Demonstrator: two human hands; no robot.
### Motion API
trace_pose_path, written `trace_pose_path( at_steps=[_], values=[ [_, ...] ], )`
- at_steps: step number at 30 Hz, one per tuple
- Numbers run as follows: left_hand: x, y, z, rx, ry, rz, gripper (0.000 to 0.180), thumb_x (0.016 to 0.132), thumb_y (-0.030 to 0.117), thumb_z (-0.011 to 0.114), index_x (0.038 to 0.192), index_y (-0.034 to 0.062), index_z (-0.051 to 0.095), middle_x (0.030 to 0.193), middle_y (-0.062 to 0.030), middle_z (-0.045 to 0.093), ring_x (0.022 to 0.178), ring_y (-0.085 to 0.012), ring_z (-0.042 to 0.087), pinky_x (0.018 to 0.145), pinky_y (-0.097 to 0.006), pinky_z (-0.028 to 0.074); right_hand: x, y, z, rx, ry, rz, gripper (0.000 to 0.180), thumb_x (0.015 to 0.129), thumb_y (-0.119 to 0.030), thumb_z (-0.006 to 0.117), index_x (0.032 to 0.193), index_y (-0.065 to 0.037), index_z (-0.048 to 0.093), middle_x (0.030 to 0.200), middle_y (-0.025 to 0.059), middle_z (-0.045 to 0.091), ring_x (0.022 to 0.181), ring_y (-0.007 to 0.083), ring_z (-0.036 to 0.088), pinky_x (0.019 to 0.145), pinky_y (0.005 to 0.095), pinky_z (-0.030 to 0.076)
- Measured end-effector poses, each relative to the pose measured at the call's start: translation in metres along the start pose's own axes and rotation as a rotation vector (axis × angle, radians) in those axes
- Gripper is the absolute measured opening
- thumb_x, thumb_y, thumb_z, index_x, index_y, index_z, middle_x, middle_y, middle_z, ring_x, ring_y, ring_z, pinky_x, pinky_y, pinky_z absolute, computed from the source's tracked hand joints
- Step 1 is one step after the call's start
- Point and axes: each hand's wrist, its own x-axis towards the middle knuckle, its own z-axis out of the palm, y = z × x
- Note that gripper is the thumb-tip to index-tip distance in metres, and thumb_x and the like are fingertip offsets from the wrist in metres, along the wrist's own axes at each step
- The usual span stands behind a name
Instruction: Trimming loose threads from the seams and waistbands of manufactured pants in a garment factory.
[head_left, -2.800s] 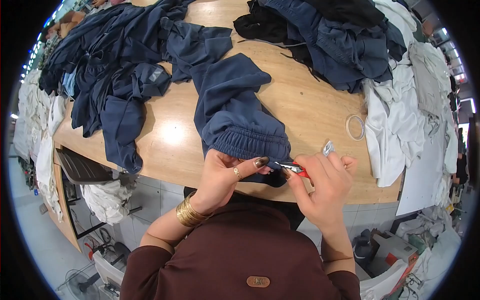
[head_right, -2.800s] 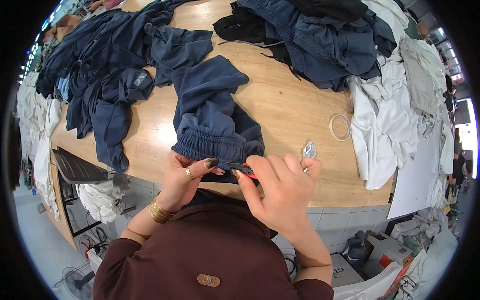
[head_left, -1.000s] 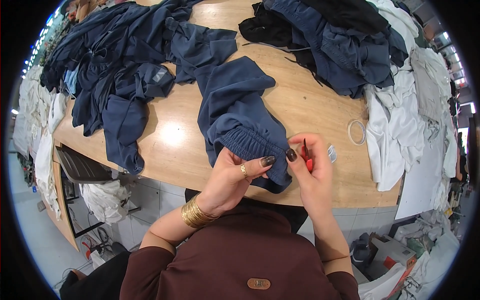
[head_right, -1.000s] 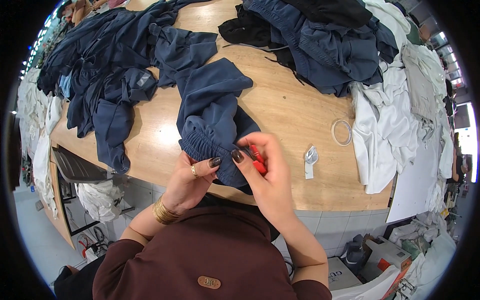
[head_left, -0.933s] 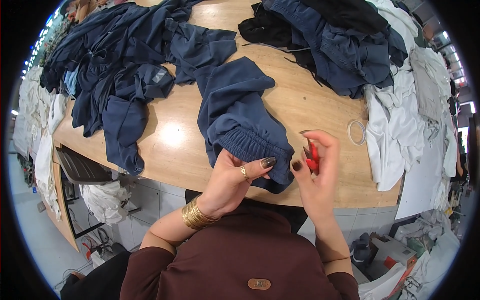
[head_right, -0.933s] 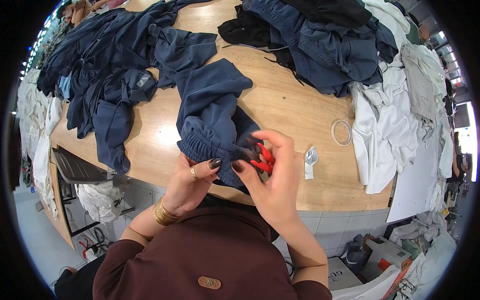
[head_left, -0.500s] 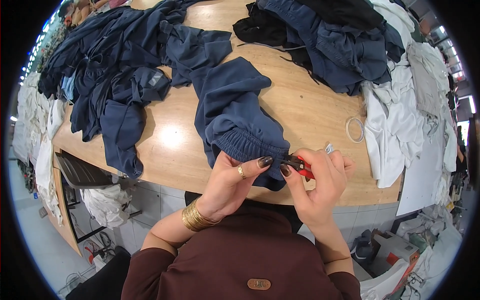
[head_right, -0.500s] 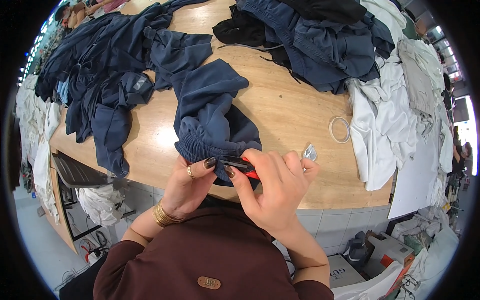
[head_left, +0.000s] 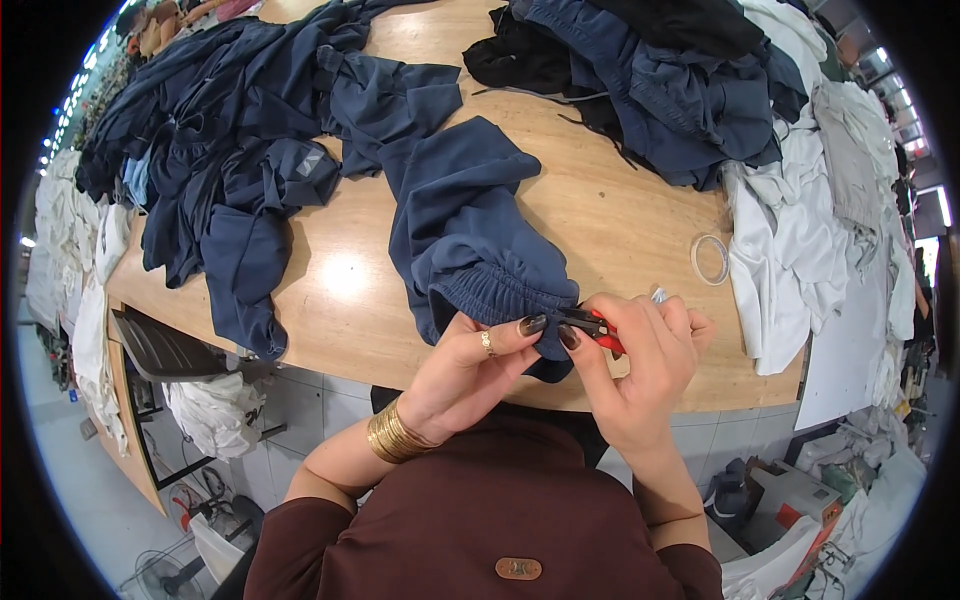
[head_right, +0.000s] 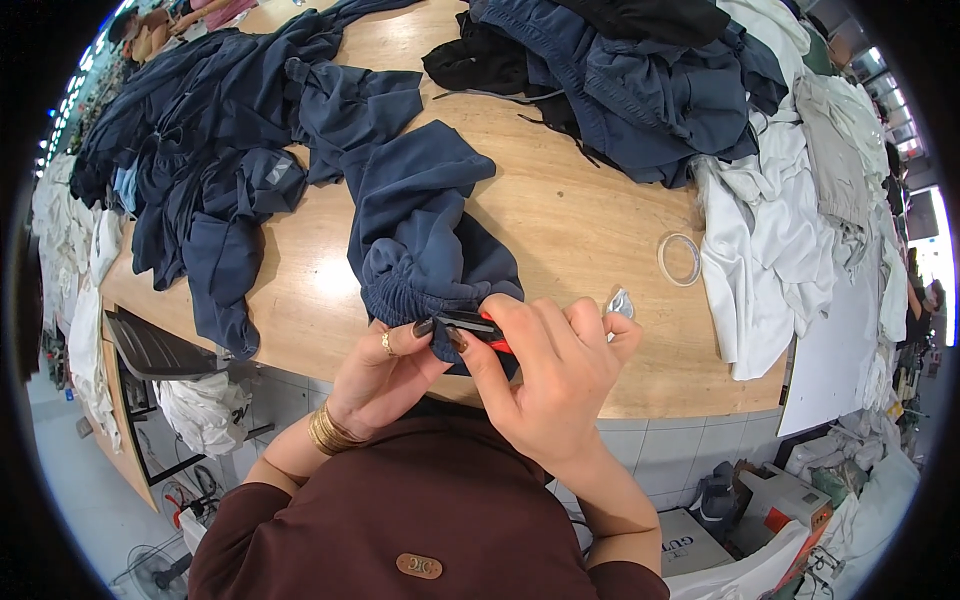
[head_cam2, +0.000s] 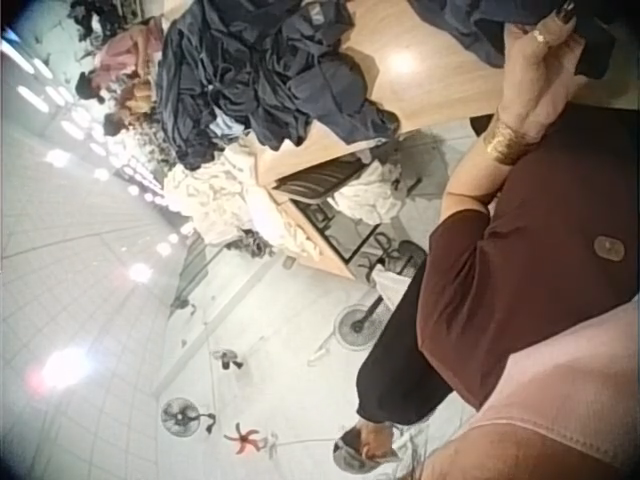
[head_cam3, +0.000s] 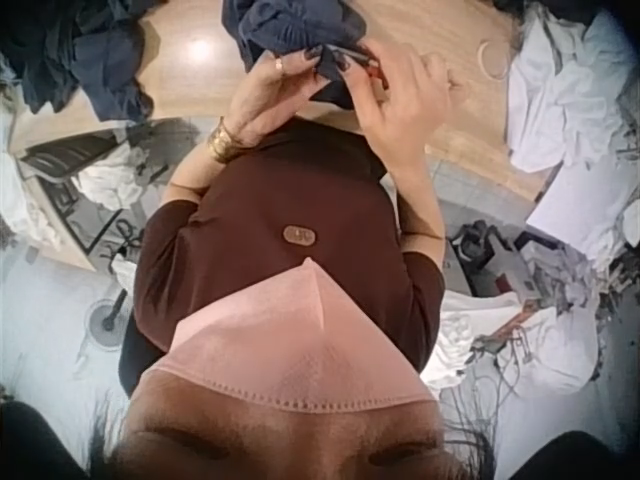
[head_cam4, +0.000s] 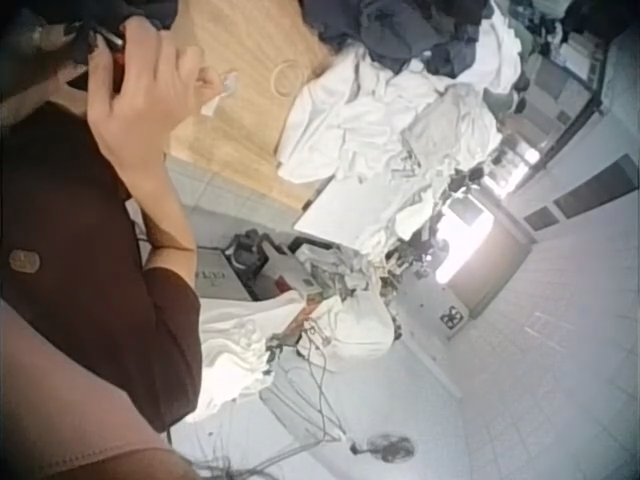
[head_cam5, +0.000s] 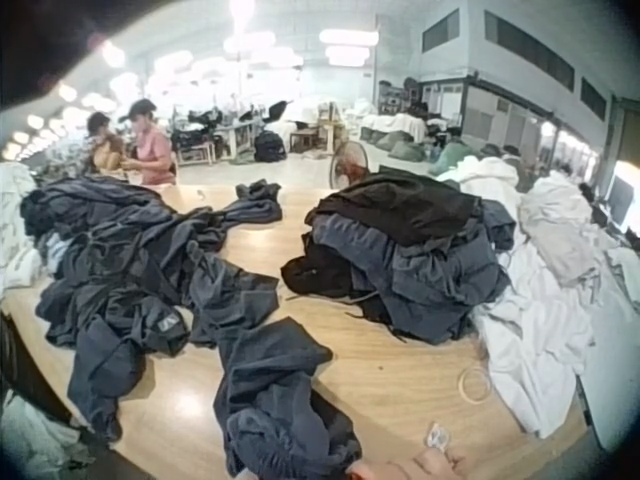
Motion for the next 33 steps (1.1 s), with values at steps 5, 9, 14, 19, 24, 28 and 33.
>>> trace_pose_path(
  at_steps=[5, 9, 14, 19, 24, 28, 33],
  values=[
    [0.0014, -0.0021, -0.0009, -0.075, -0.066, -0.031, 0.029, 0.087, 0.0, 0.054, 0.115, -0.0011, 0.051, 0.114, -0.011, 0.057, 0.11, -0.019, 0.053, 0.1, -0.035, 0.04, 0.0011, -0.0002, -0.0011, 0.079, -0.039, 0.042, 0.018, 0.072, -0.023, 0.069, 0.084, -0.012, 0.062, 0.067, -0.0033, 0.054, 0.062, 0.0152, 0.04, 0.07, 0.0327, 0.023],
    [0.0019, -0.0033, -0.0008, -0.117, -0.108, -0.046, 0.029, 0.087, 0.001, 0.054, 0.116, -0.0013, 0.05, 0.115, -0.0113, 0.057, 0.111, -0.0192, 0.053, 0.101, -0.036, 0.039, 0.0008, -0.0006, -0.0012, 0.059, -0.034, 0.03, 0.018, 0.072, -0.023, 0.069, 0.084, -0.012, 0.062, 0.067, -0.0035, 0.054, 0.062, 0.0152, 0.041, 0.069, 0.0326, 0.023],
    [0.0009, -0.0046, -0.0026, -0.059, -0.056, 0.006, 0.031, 0.086, 0.0, 0.055, 0.116, -0.0011, 0.05, 0.115, -0.0107, 0.057, 0.111, -0.0187, 0.053, 0.101, -0.035, 0.039, 0.0007, -0.0015, -0.0017, -0.022, -0.011, 0.007, 0.018, 0.071, -0.022, 0.069, 0.084, -0.012, 0.062, 0.066, -0.0032, 0.052, 0.062, 0.0154, 0.04, 0.069, 0.033, 0.023],
    [-0.0004, -0.0023, -0.0008, 0.005, -0.024, 0.002, 0.034, 0.084, -0.002, 0.056, 0.118, -0.0001, 0.048, 0.115, -0.0094, 0.057, 0.11, -0.0178, 0.053, 0.099, -0.034, 0.04, 0.0006, -0.001, -0.0024, -0.022, -0.014, 0.0, 0.018, 0.071, -0.023, 0.069, 0.084, -0.012, 0.062, 0.066, -0.0029, 0.052, 0.062, 0.0156, 0.039, 0.068, 0.033, 0.023],
    [-0.002, -0.001, -0.0033, 0.138, 0.004, 0.021, 0.04, 0.086, 0.005, 0.054, 0.124, -0.0029, 0.044, 0.121, -0.0126, 0.054, 0.114, -0.0215, 0.051, 0.103, -0.039, 0.036, 0.0016, -0.0021, -0.0038, -0.01, -0.023, 0.002, 0.018, 0.071, -0.023, 0.069, 0.083, -0.012, 0.063, 0.066, -0.0028, 0.051, 0.063, 0.0158, 0.039, 0.069, 0.0334, 0.023],
    [-0.0015, 0.0017, -0.0023, 0.056, 0.01, -0.013, 0.039, 0.084, -0.003, 0.057, 0.121, 0.0011, 0.046, 0.117, -0.0081, 0.055, 0.11, -0.0168, 0.053, 0.099, -0.031, 0.04, 0.0039, -0.0033, -0.0067, -0.067, -0.034, -0.014, 0.018, 0.07, -0.024, 0.069, 0.083, -0.013, 0.063, 0.066, -0.0028, 0.05, 0.065, 0.0158, 0.039, 0.07, 0.0339, 0.023],
    [-0.0034, 0.0027, 0.0033, 0.095, -0.004, 0.048, 0.04, 0.084, -0.003, 0.057, 0.122, 0.0015, 0.045, 0.116, -0.0073, 0.055, 0.11, -0.0165, 0.053, 0.098, -0.03, 0.041, 0.0038, -0.0043, -0.0074, -0.039, -0.038, -0.008, 0.017, 0.069, -0.024, 0.07, 0.081, -0.013, 0.063, 0.065, -0.0032, 0.049, 0.064, 0.0158, 0.039, 0.069, 0.0337, 0.023]
  ],
)
